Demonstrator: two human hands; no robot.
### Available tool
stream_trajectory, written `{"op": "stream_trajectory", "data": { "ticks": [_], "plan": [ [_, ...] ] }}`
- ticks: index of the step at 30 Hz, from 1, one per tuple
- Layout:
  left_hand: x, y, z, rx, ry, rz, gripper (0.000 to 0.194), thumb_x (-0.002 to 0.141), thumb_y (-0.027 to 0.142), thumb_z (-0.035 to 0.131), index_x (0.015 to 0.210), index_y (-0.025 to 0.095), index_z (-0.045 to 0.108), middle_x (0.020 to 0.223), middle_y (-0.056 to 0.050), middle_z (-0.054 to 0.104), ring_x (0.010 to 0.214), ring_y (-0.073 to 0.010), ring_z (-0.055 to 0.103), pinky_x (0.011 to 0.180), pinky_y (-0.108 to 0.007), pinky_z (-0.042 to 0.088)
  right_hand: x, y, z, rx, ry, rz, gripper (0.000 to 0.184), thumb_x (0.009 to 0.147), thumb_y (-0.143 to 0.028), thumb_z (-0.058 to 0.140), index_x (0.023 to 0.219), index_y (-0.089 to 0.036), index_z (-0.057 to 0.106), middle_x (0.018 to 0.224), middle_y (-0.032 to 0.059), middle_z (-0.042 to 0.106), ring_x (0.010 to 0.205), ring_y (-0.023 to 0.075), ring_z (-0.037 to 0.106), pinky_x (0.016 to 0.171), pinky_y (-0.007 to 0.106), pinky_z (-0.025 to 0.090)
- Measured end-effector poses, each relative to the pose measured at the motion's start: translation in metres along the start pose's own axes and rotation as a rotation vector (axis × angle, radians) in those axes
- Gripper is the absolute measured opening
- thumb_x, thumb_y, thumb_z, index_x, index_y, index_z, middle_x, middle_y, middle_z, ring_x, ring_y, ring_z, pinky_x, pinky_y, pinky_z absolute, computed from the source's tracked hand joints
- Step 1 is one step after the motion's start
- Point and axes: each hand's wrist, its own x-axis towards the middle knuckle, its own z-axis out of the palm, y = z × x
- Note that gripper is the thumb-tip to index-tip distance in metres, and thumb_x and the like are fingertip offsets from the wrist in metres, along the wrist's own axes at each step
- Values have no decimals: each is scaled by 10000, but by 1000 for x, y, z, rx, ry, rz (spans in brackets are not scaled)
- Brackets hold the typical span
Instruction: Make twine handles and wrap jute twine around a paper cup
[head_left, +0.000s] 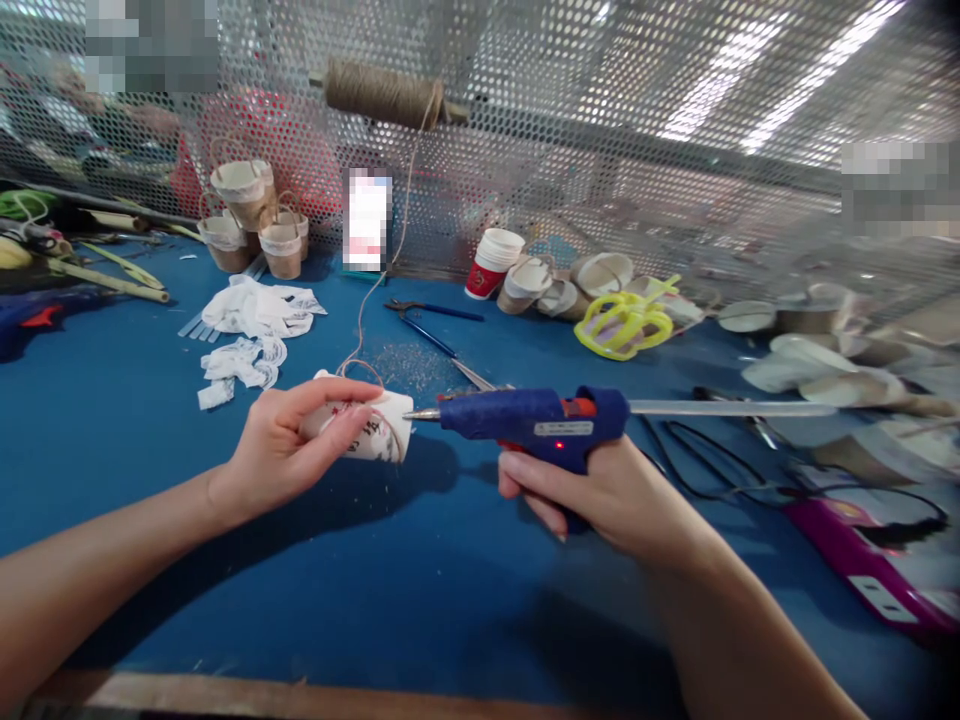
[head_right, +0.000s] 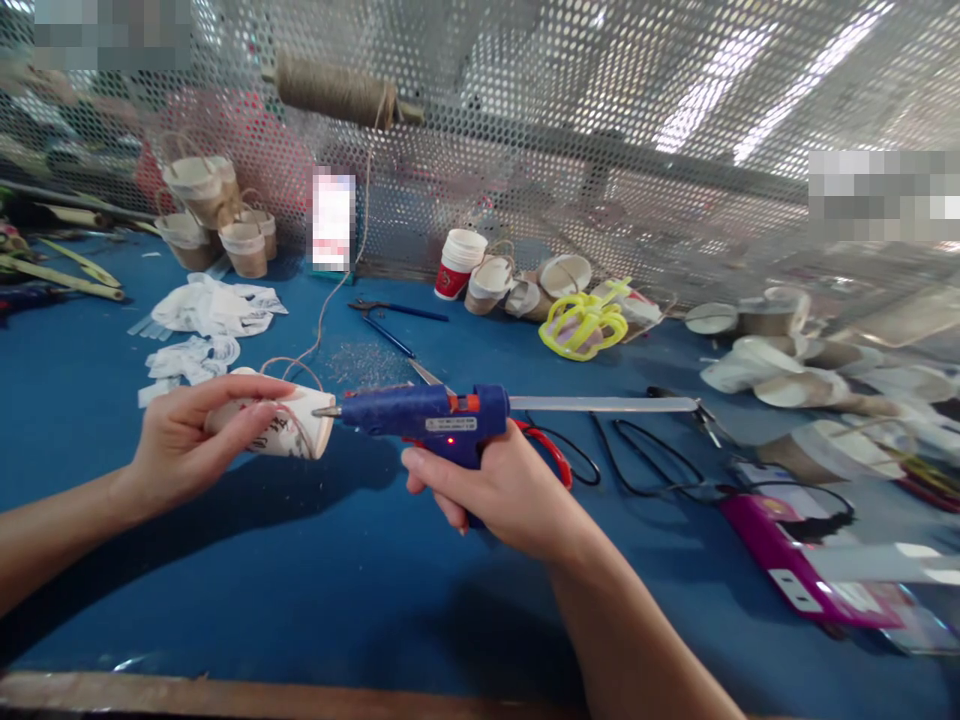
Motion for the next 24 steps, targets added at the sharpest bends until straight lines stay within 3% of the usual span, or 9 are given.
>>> {"op": "stream_trajectory", "data": {
  "ticks": [6,11,16,24],
  "plan": [
    [0,3,0,0,-17,-28,192,799,253,522,894,162,662,685,-17,710,506,-88,589,446,-161,439,-1,-2,0,-26,55,8,286,782,-401,536,612,-171,539,371,-62,433,338,60,397,383,203,347],
    [1,3,0,1,-15,-32,187,798,250,526,892,159,660,691,-21,713,524,-91,601,466,-159,451,-1,-3,-1,-40,-4,12,274,779,-400,542,629,-171,545,368,-62,444,343,63,406,404,204,377],
    [0,3,-1,-6,-27,-1,187,799,236,525,898,148,658,698,-23,713,516,-87,596,464,-155,448,-1,-1,-1,-21,25,1,277,784,-398,532,619,-175,541,365,-64,436,341,61,396,399,201,369],
    [2,2,0,-15,-23,-66,195,798,267,529,886,159,665,655,-7,696,496,-86,573,441,-162,428,-3,-3,0,-33,-23,10,254,789,-387,532,650,-174,540,372,-70,434,332,60,398,390,202,370]
  ]
}}
